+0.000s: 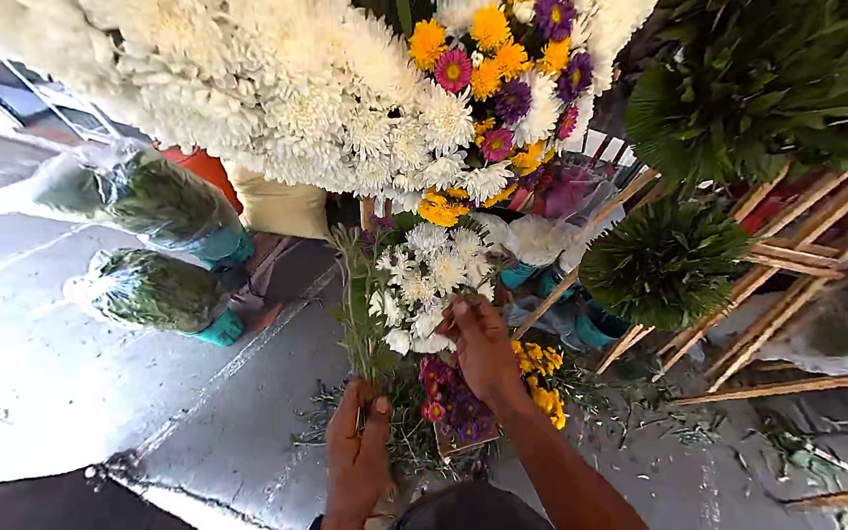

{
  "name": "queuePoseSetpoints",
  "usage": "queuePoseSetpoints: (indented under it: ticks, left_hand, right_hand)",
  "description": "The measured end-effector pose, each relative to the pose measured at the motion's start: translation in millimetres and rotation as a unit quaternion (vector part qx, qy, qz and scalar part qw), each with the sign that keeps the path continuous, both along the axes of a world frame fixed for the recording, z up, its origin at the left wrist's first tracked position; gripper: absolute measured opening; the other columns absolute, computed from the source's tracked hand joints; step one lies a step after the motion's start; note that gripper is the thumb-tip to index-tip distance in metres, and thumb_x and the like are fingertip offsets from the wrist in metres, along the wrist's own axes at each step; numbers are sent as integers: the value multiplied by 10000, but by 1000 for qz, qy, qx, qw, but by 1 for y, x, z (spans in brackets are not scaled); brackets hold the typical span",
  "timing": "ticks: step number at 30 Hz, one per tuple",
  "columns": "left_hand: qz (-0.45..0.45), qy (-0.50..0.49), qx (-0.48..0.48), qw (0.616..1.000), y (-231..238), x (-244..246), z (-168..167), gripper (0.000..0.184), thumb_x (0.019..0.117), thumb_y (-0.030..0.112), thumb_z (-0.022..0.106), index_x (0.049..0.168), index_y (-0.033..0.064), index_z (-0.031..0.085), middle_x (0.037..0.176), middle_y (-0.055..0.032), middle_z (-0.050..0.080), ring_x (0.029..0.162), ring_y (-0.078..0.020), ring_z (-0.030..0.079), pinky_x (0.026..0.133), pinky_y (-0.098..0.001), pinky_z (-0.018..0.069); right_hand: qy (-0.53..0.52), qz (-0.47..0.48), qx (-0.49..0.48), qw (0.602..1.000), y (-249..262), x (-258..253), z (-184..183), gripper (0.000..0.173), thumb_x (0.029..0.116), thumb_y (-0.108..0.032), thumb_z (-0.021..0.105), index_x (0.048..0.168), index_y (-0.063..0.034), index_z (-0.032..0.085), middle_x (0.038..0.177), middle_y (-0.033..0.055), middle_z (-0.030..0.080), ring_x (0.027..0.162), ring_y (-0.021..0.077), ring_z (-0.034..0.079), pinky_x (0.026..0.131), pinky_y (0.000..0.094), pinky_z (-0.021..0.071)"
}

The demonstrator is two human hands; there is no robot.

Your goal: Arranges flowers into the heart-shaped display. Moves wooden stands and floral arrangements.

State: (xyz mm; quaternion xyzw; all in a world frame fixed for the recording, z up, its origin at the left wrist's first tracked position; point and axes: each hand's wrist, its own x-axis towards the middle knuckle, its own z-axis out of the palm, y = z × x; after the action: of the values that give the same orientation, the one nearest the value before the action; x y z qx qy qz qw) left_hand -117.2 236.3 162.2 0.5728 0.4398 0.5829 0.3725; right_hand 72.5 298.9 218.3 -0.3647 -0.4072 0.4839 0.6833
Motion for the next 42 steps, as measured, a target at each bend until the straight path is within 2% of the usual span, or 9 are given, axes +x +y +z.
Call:
queuePoseSetpoints:
  ticks: [3,7,13,18,20,32,35,38,42]
  left_hand:
    - [15,40,26,999,11,-48,6,190,1029,325,558,961,159,620,814,92,598,622,5,549,553,-177,506]
    - [13,25,16,999,18,-92,7,80,1006,261,594,963,199,622,845,123,600,619,11,545,543,-167,497]
    - [-30,15,-14,999,31,-129,-2,43,995,194,581,999,180,621,856,119,606,624,11,551,545,-165,500]
    - [-59,0,-48,997,39,-143,-14,30,991,205,593,996,192,619,851,128,608,637,19,553,567,-159,503]
    - [-64,7,-60,996,42,-148,-18,63,994,220,594,997,164,622,846,116,612,640,14,563,568,-175,514]
    - [-82,-5,-74,994,62,-170,-24,55,999,197,575,1001,163,618,832,131,606,620,31,553,564,-159,509]
    - [-72,13,-73,995,65,-173,-20,117,978,129,560,1074,72,596,869,98,608,626,31,559,564,-163,521]
    - [-62,21,-68,996,65,-172,-17,450,947,86,564,1345,-22,381,976,49,585,699,12,587,589,-187,538]
    - [-36,35,-39,998,63,-174,-14,795,918,17,540,1547,-92,67,1009,10,587,795,22,611,695,-199,558]
  right_hand:
    - [-125,-192,156,961,49,25,29,208,1008,-83,616,1210,-67,570,1020,31,697,917,167,711,866,396,618]
    - [-303,-354,214,859,101,39,56,238,1000,-114,656,1204,9,639,1174,95,718,1064,156,702,927,346,600]
    - [-478,-361,235,765,154,43,67,193,946,-64,662,1119,-17,736,1200,130,729,1142,250,692,981,432,570]
    - [-616,-417,170,647,183,32,82,204,845,-17,734,1037,-78,761,1059,141,752,813,334,738,616,510,575]
    - [-647,-430,118,619,192,31,86,187,850,-25,710,1021,-78,764,1045,153,746,781,361,727,583,537,549]
    - [-650,-437,-40,621,206,15,101,202,841,-110,743,995,20,733,1057,210,727,959,397,710,786,578,539]
    - [-655,-443,-50,611,212,15,104,183,839,-105,736,975,19,735,1062,203,728,970,391,709,792,576,539]
    - [-654,-427,-103,615,210,9,112,197,841,-105,732,991,23,728,1106,200,714,1021,387,695,832,580,529]
    - [-584,-431,-48,686,172,3,100,461,909,-95,696,1358,-42,605,1359,167,623,1020,287,709,825,470,603]
